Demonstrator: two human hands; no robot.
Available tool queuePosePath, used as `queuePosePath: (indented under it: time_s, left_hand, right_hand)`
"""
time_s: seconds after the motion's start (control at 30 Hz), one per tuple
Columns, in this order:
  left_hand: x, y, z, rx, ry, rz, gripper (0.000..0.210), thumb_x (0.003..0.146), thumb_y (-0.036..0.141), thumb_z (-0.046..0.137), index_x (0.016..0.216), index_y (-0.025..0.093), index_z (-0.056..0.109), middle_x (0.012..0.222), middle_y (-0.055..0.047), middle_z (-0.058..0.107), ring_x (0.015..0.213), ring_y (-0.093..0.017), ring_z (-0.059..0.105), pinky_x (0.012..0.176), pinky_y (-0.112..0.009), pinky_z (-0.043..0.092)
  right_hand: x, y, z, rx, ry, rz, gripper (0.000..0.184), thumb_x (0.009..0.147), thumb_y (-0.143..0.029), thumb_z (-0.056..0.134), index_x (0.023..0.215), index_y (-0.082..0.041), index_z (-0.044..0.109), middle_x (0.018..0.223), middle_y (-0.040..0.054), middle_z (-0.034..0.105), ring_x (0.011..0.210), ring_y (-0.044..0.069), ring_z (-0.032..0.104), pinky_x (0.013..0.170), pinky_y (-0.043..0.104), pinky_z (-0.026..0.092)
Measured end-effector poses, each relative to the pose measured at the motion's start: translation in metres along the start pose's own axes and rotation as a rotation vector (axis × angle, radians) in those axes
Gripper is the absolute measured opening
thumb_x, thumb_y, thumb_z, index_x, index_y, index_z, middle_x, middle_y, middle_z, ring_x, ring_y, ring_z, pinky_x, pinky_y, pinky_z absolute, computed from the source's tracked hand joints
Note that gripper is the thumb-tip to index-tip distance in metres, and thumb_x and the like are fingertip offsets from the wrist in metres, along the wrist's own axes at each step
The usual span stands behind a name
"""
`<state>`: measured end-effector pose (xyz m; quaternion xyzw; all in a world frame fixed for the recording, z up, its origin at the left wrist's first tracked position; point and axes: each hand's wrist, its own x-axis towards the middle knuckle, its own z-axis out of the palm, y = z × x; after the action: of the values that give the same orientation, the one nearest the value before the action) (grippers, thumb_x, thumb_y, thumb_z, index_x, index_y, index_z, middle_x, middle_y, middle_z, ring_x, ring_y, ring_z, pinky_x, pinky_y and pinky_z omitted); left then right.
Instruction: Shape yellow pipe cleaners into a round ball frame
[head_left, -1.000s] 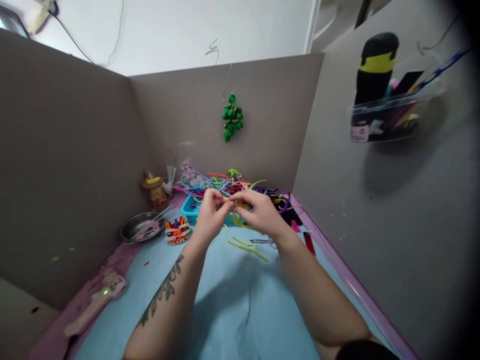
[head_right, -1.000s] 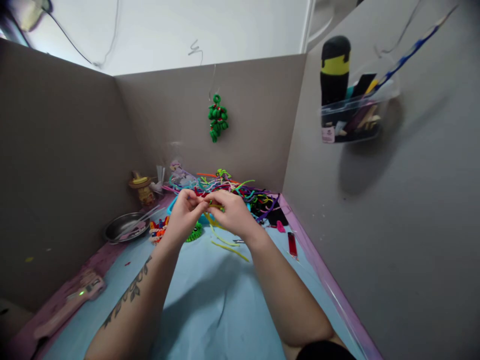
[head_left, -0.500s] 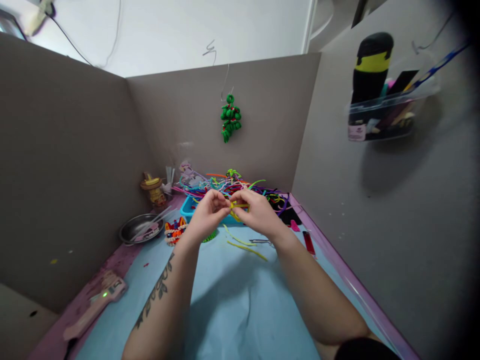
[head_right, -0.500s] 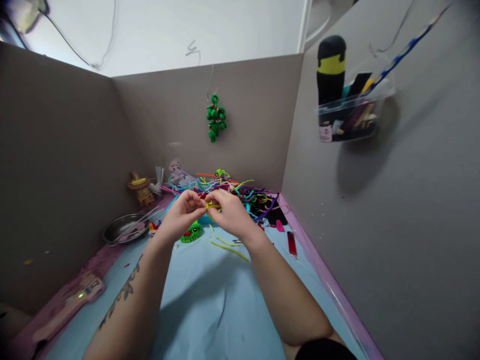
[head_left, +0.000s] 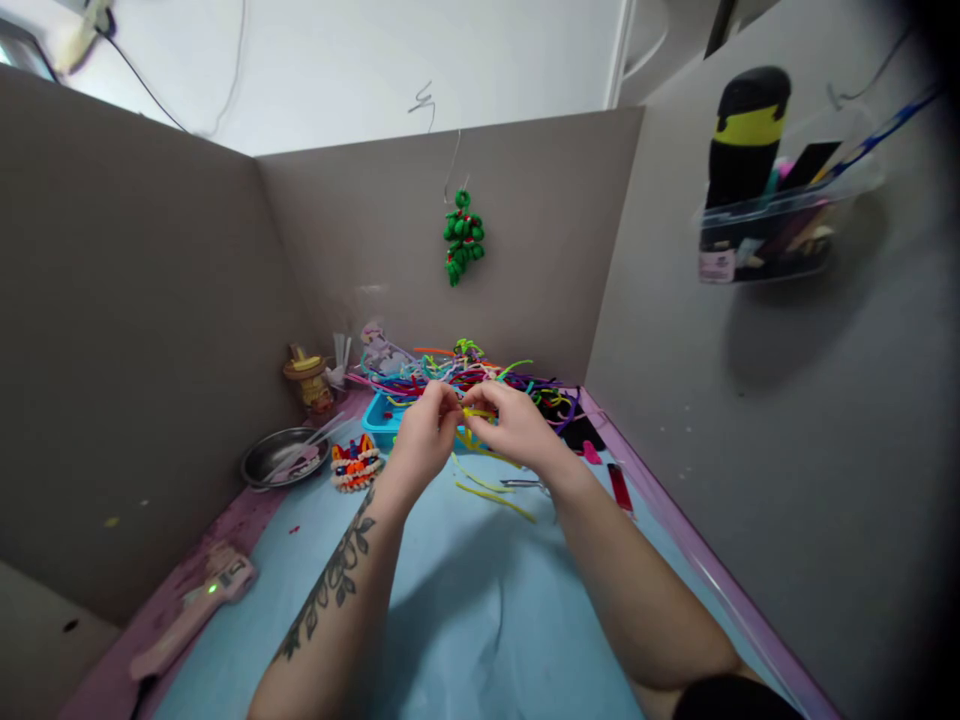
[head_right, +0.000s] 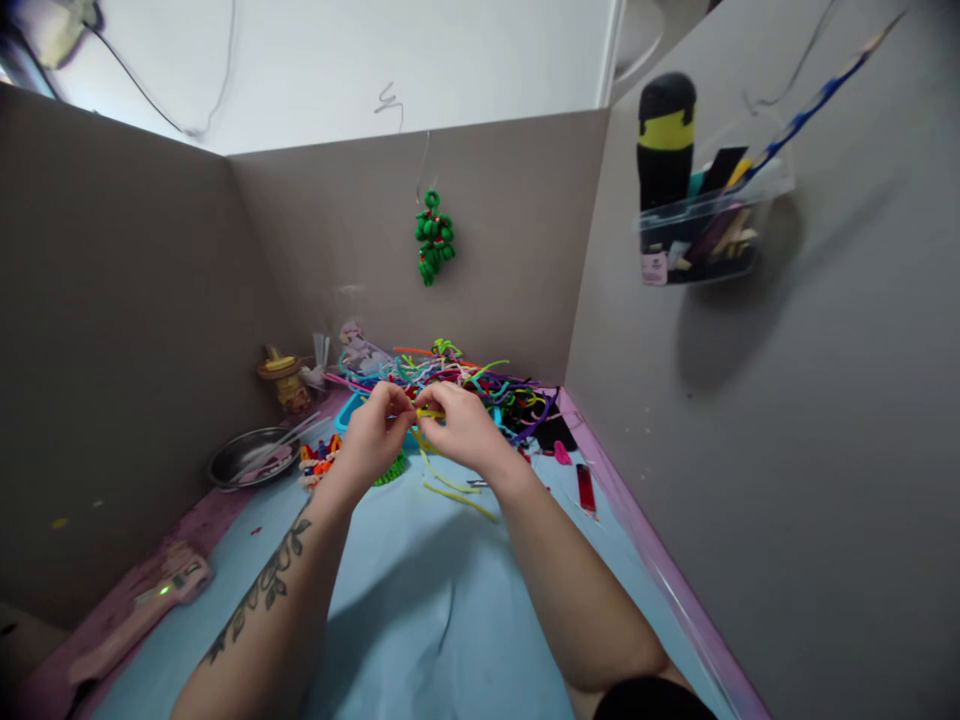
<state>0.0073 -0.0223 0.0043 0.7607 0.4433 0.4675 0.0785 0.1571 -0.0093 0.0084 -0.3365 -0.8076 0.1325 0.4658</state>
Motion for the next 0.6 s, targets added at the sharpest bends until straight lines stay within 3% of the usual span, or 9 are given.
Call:
queuePosePath:
  time_s: [0.37,0.6]
  left_hand:
    - [-0.0014,-0.0024,0.0024,-0.016,-0.007,-0.001,0.012,0.075,0.011,0.046,0.078,0.021,0.04,0.074,0.002,0.052,0.066,-0.011,0.051,0.062,-0.022,0.038]
    - [-0.0008,0.0009,-0.0002,0.001,-0.019,-0.024,0.011,0.075,0.012,0.046,0.078,0.021,0.041,0.073,0.003,0.052,0.067,-0.011,0.051,0.062,-0.022,0.039]
  right_hand:
    - [0.0007,0.0041,0.0015,-0.048,-0.008,0.059,0.007,0.067,-0.011,0.052,0.068,-0.017,0.057,0.071,0.0,0.055,0.068,0.011,0.051,0.063,0.023,0.039]
    - [0.0022,0.0036,0.0012,-0.12,-0.003,-0.007,0.009,0.067,-0.011,0.055,0.06,-0.017,0.055,0.073,0.0016,0.057,0.075,0.014,0.051,0.075,0.029,0.037]
